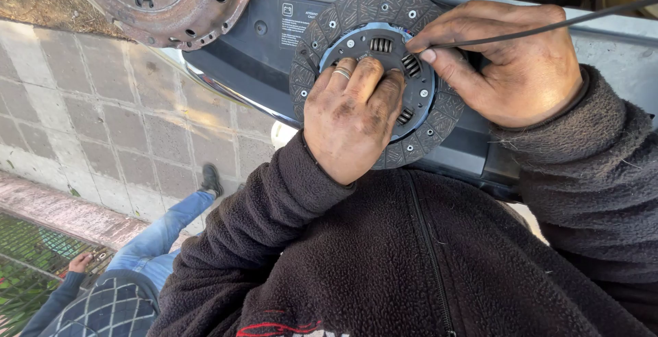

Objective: The person uses a thin metal tool to adjust the springs and components on a clutch disc resting on the front of a car. They repeatedly probe and reposition parts of the disc while standing in an outdoor service area.

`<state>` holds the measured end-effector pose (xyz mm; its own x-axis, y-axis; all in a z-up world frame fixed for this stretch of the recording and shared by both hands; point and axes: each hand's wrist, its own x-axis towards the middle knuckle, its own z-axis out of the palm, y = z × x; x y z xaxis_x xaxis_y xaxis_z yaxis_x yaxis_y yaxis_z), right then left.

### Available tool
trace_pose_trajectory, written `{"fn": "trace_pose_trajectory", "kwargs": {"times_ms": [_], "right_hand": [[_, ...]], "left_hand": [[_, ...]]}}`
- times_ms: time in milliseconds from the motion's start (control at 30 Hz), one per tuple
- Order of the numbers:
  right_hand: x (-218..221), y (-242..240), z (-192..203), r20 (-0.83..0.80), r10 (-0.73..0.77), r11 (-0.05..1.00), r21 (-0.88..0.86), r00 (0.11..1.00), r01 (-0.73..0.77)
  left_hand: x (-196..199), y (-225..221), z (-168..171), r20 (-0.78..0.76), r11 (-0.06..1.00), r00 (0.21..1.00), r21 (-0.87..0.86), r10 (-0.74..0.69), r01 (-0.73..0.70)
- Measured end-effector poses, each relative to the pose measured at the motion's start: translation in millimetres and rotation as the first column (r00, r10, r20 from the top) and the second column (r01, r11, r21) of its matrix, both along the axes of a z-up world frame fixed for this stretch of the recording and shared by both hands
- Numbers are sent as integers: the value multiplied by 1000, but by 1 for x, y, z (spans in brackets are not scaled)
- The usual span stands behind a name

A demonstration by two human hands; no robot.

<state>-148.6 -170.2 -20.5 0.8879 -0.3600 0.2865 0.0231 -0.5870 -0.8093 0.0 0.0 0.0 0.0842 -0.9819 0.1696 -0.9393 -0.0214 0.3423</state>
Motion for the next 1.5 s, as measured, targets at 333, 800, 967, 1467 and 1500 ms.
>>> {"fn": "trace_pose_trajectory", "kwargs": {"times_ms": [333, 800, 967, 1467, 1500], "right_hand": [[-3, 2, -2, -2, -16, 1000, 23, 1000, 16], [0, 1, -1, 10, 8, 995, -98, 1000, -7], [-1, 1, -3, 20, 31, 997, -78, 999, -29], [-3, 4, -13, 63, 10, 1000, 10, 998, -11], [-3, 4, -13, 63, 12, 1000, -5, 998, -12]], "left_hand": [[-6, 4, -4, 33, 1000, 999, 24, -8, 7], [-8, 11, -9, 96, 1000, 995, -6, -4, 5], [-8, 12, -11, 137, 1000, 990, -13, -8, 10], [-7, 8, -9, 49, 1000, 999, -9, 6, -5], [-8, 8, -9, 34, 1000, 999, -2, 7, -7]]}}
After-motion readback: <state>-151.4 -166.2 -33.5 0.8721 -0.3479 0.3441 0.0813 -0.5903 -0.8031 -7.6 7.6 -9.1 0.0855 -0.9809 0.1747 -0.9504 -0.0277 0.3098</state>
